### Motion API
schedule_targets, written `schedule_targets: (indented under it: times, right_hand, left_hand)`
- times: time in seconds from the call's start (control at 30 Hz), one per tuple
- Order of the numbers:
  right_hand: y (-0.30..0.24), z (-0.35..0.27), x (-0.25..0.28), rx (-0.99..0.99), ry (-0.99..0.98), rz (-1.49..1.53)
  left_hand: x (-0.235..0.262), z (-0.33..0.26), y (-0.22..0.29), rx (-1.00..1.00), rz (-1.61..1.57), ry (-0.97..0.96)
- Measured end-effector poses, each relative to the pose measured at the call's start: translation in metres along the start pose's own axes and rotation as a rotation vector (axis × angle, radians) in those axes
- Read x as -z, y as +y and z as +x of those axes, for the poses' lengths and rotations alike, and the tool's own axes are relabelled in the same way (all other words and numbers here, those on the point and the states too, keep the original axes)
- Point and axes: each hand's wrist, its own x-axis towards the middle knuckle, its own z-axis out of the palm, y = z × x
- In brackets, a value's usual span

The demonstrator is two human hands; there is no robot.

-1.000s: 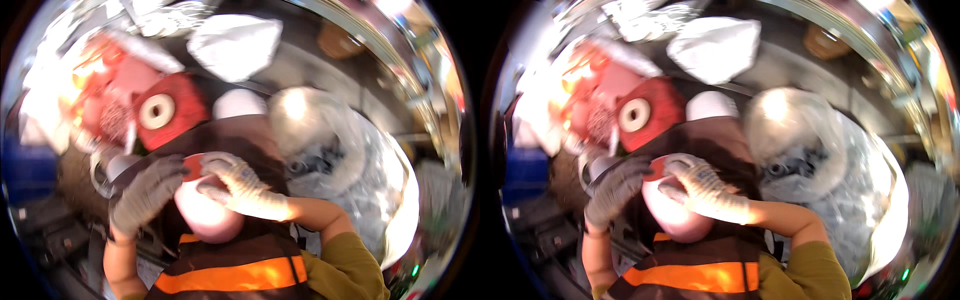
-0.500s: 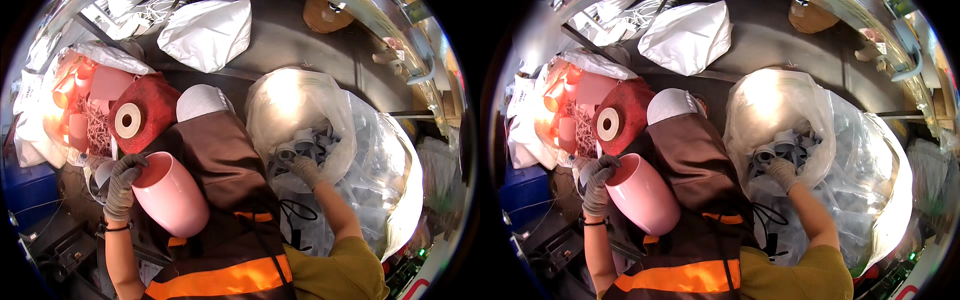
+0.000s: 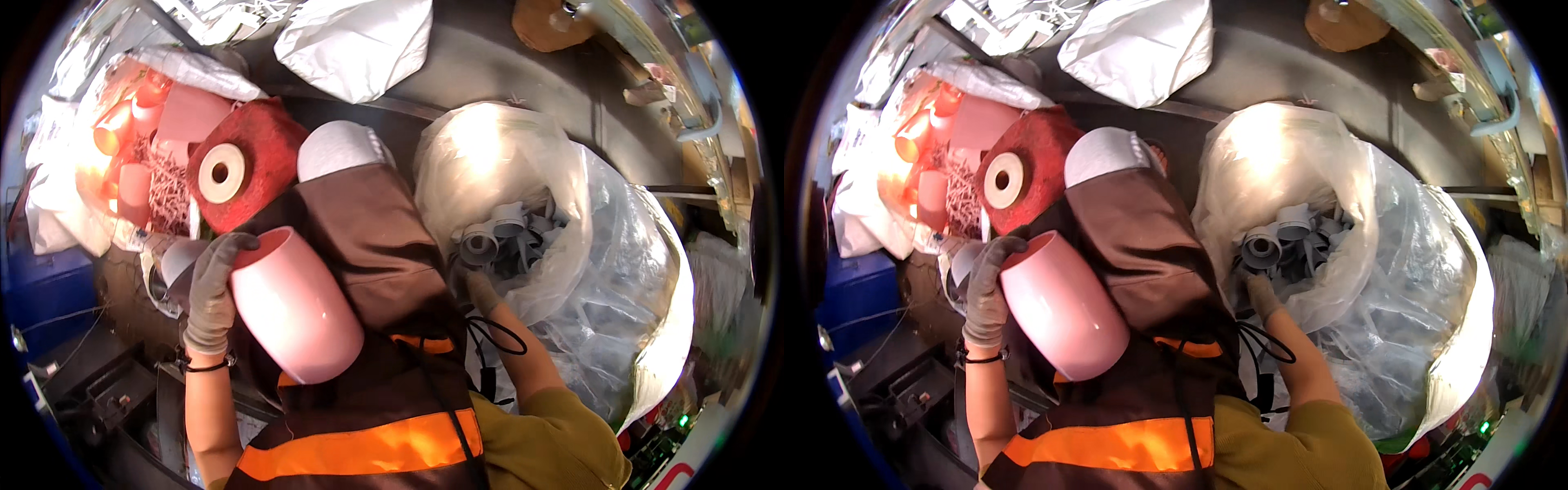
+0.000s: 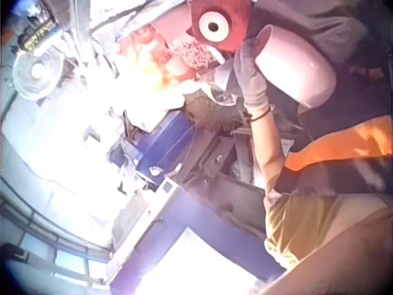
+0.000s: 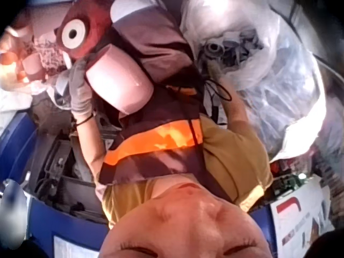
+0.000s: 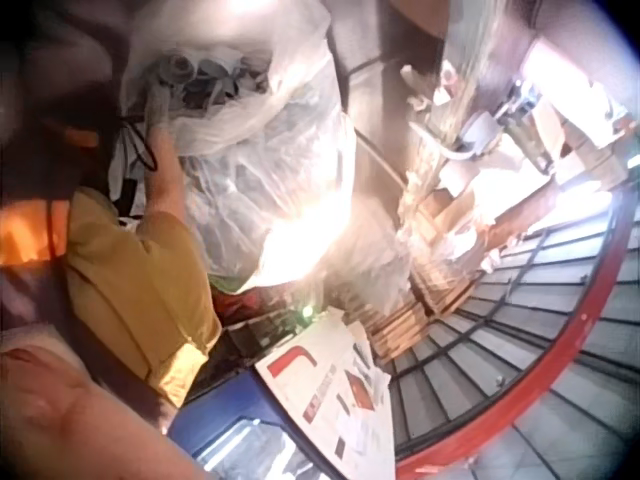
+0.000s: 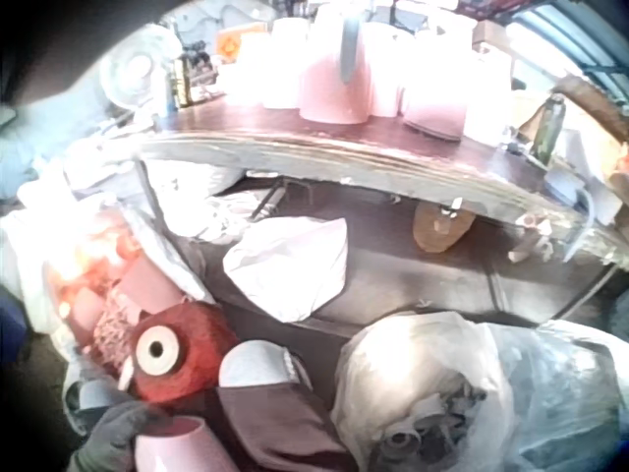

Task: The person assembles pink thermal jugs by inserting a metal flask into the plastic casing and attaching the lid by hand.

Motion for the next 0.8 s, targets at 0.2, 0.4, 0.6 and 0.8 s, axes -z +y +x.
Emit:
schedule_targets:
  times: [0.2,0.4,0.6,0.8]
  right_hand:
    - [-0.037,0.018,-0.032,0.078,-0.1,0.467]
    - [-0.09,-0.059,0.066,1.031,0.373,-0.97]
    - [-0.248,-0.177,0.03,1.486,0.234,-0.507]
    - [-0.363,-0.264,-0.125,0.394,-1.019,0.311]
  left_hand:
    - [0.004,-0.003,-0.007,0.068,0.009,-0.007]
    - [0.001,-0.007,-0.031,0.144,-0.737,-0.156]
    - [-0.002,0.001,-0.038,0.316,-0.859,-0.193]
    - [-0.004,-0.019,-0.049,0.225,-1.092,-0.044]
